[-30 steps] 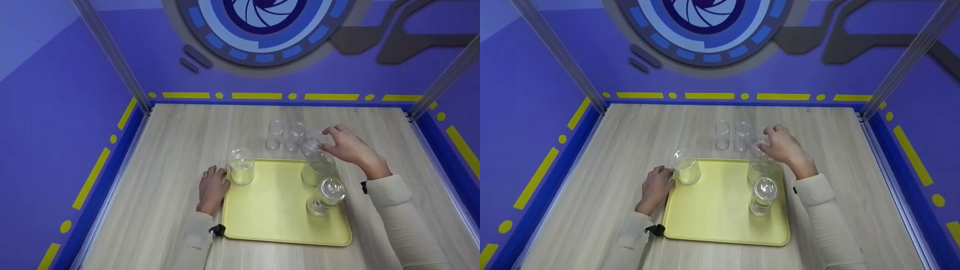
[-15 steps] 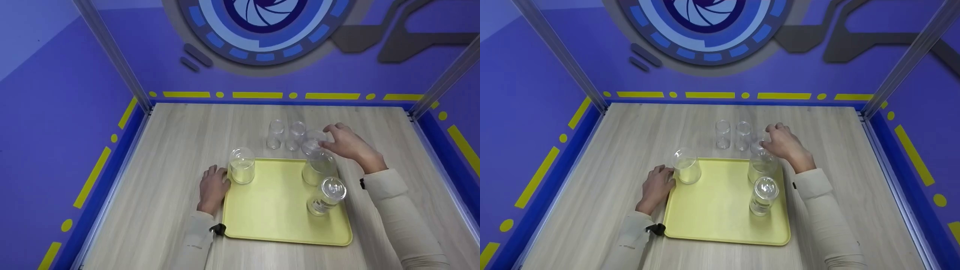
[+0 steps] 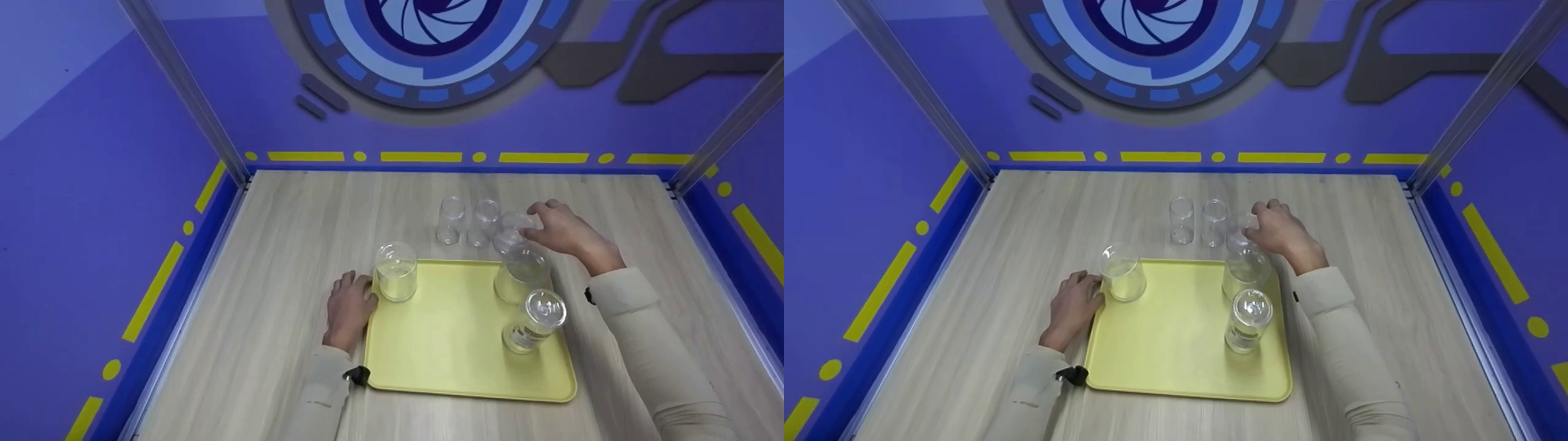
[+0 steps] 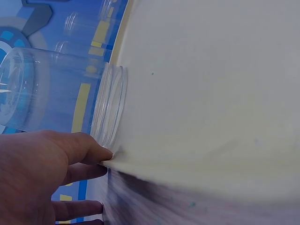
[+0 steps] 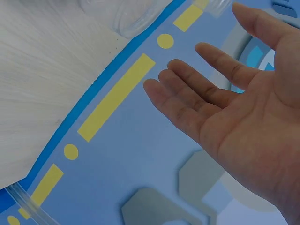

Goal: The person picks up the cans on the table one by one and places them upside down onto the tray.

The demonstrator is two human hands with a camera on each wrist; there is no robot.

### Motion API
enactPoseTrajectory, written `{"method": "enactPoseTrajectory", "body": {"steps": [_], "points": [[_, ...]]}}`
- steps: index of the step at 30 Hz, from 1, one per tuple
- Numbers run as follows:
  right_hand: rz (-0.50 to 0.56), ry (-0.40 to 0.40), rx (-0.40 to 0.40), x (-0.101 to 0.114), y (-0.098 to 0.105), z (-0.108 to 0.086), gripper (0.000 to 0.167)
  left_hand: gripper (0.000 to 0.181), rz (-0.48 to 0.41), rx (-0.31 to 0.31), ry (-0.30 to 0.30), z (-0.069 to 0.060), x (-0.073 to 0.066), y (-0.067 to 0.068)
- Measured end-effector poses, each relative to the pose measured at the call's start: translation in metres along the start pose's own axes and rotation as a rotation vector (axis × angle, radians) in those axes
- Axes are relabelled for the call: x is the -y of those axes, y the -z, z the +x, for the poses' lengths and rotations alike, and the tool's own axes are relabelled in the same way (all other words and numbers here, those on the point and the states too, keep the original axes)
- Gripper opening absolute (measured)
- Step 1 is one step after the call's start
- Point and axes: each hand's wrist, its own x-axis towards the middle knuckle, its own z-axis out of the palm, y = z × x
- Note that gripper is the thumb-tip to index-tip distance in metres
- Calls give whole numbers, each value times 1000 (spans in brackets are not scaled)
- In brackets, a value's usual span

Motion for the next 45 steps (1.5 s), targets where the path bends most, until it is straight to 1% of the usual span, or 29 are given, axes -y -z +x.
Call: {"method": "enactPoseTrajectory", "body": {"steps": [4,8,18,24,34,40,45], "points": [[-4,-13,12,-3,-3,3,56,32,5,-8,-4,1,0,0],[-15,-27,32,-7,-7,7,57,32,6,-2,-1,0,1,0],[-47,-17,36,-11,-9,16,58,32,11,10,16,0,-1,1],[-49,-38,69,-15,-12,23,61,33,23,0,5,0,-2,1],[-43,-79,80,-21,-18,28,64,32,12,-2,-14,2,-1,2],[-42,-67,75,-22,-23,33,65,33,24,2,-4,2,0,0],[-33,-59,80,-20,-30,37,68,33,31,3,-9,1,1,0]]}}
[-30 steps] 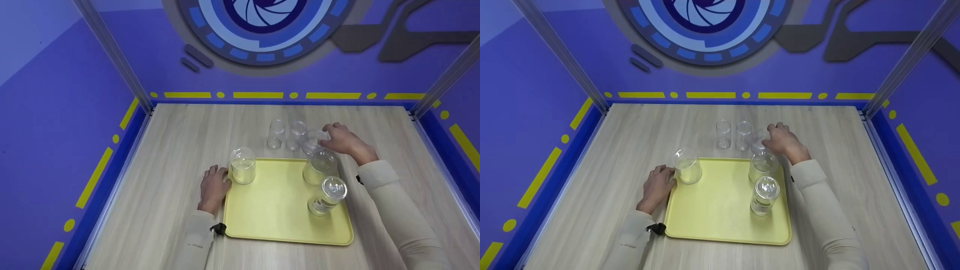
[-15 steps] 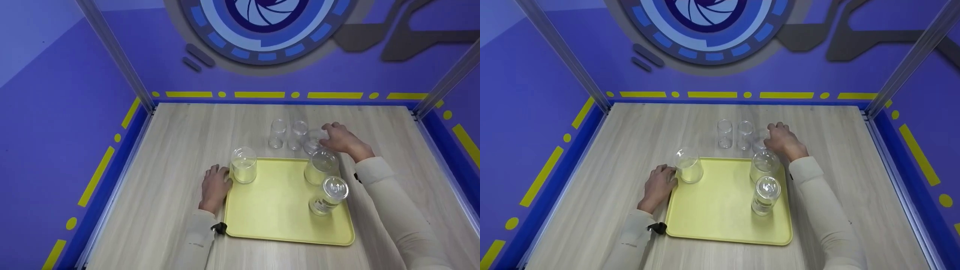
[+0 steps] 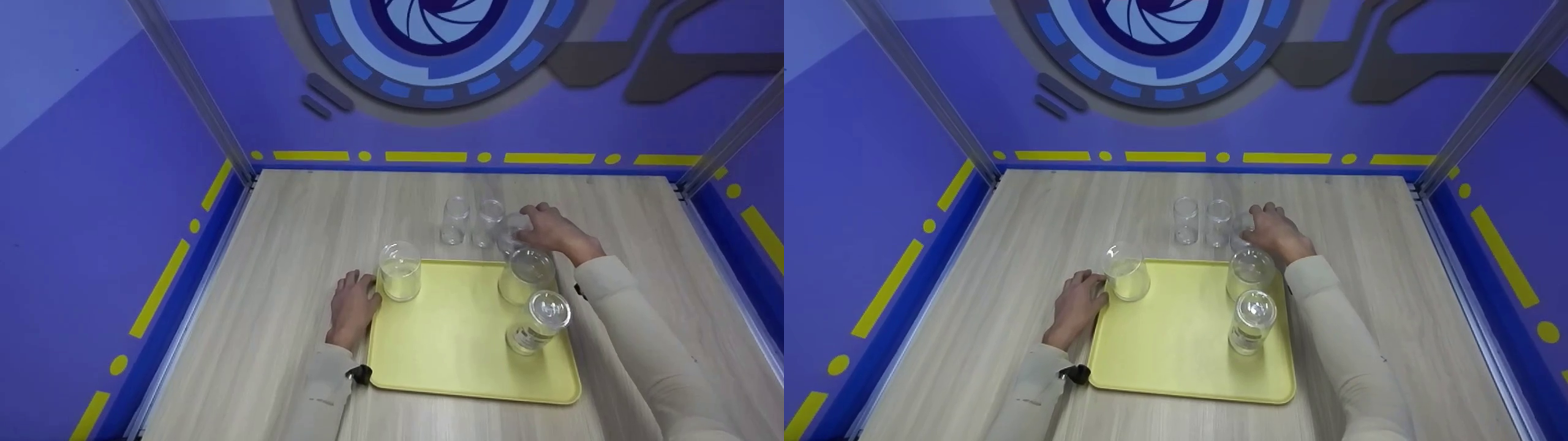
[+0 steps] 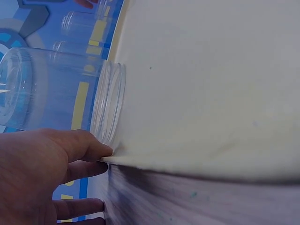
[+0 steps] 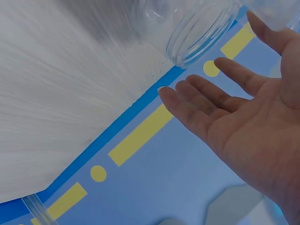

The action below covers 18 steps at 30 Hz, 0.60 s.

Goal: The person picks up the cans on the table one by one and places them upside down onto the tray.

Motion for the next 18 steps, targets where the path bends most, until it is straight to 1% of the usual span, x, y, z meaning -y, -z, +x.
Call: {"method": "enactPoseTrajectory", "body": {"steps": [6,12,18], "points": [[-3,8,21,2,-6,5,73,34,-5,19,20,-1,0,-1],[-18,5,32,1,-9,11,77,34,-4,13,18,0,0,-2],[-40,25,35,2,-11,15,78,32,-5,-2,25,0,-3,-1]]}}
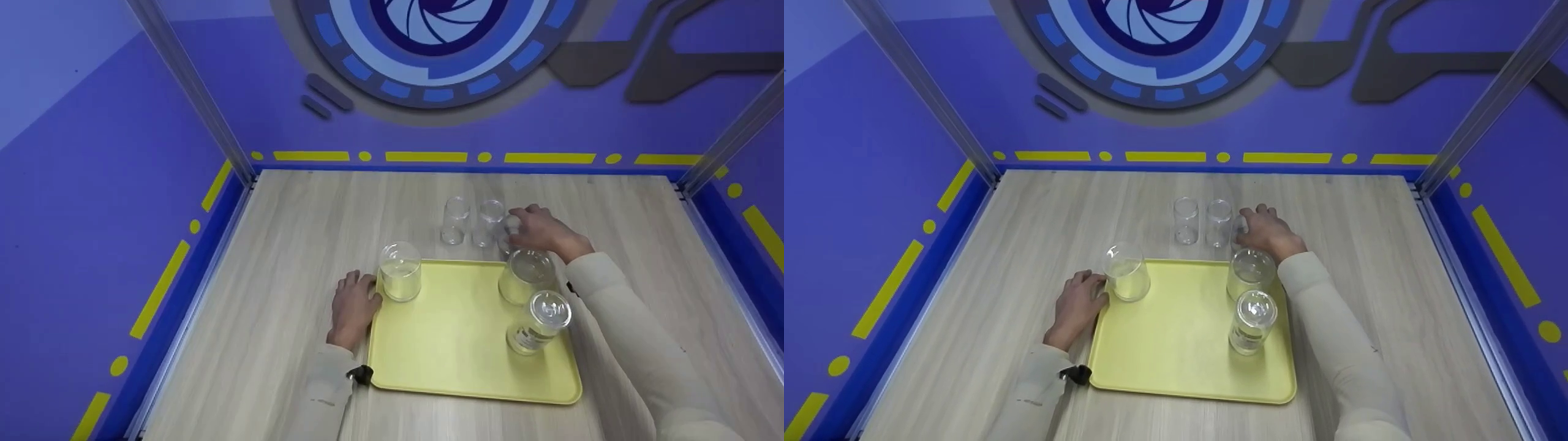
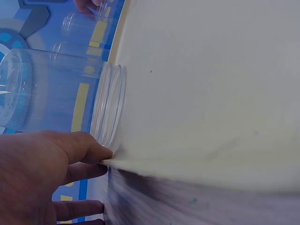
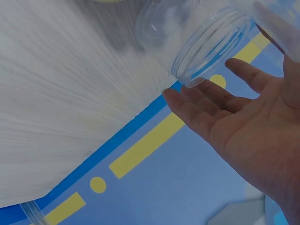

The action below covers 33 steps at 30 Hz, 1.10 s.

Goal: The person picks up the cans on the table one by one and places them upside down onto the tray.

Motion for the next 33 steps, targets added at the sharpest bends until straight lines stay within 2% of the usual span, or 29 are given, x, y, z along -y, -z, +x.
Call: {"method": "enactPoseTrajectory", "body": {"steps": [8,19,24,33], "points": [[-21,3,1,0,0,3,79,34,-5,20,10,1,0,1],[13,-12,-8,-3,2,2,77,34,-12,22,11,0,0,2],[35,-14,-16,-6,6,-1,78,34,-4,12,-1,0,0,2],[-8,3,-55,0,17,-13,74,33,-17,15,-10,0,2,2]]}}
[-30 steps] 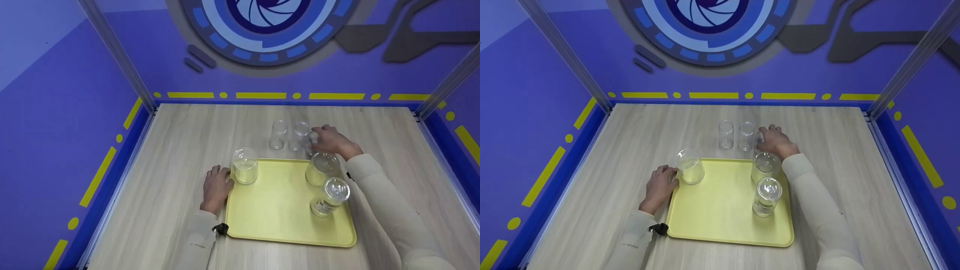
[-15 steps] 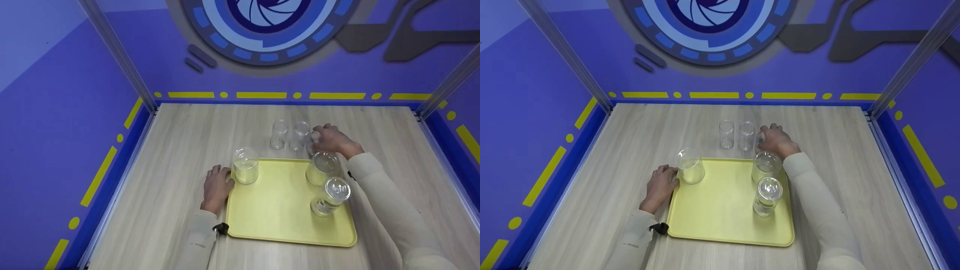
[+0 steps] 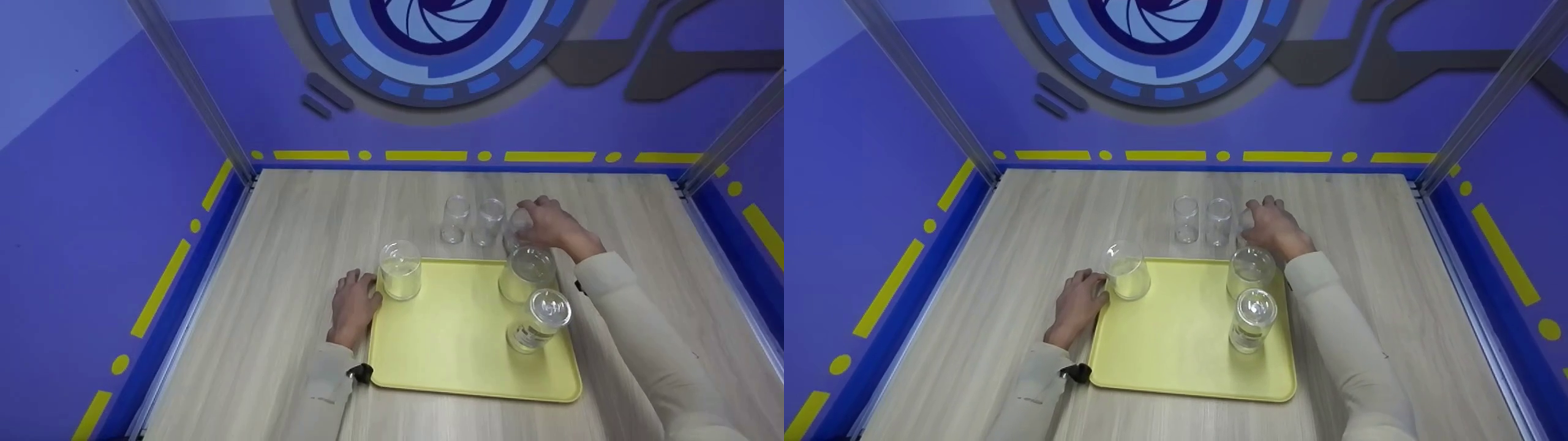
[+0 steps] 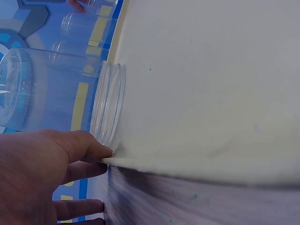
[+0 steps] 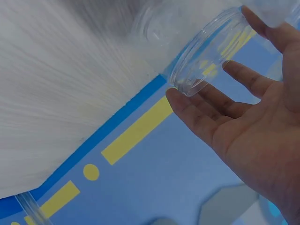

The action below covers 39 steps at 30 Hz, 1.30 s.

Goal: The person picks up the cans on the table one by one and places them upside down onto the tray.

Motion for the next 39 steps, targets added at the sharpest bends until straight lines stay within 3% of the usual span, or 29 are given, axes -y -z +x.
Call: {"method": "enactPoseTrajectory", "body": {"steps": [12,21,29,39], "points": [[0,42,-98,14,18,-15,75,33,17,-4,-1,1,0,0],[-22,90,-165,23,26,-27,73,35,12,18,40,2,0,-2],[-33,121,-205,31,31,-35,71,33,5,-13,0,-1,1,-1],[-46,146,-234,39,35,-40,71,33,10,-1,4,0,0,-2]]}}
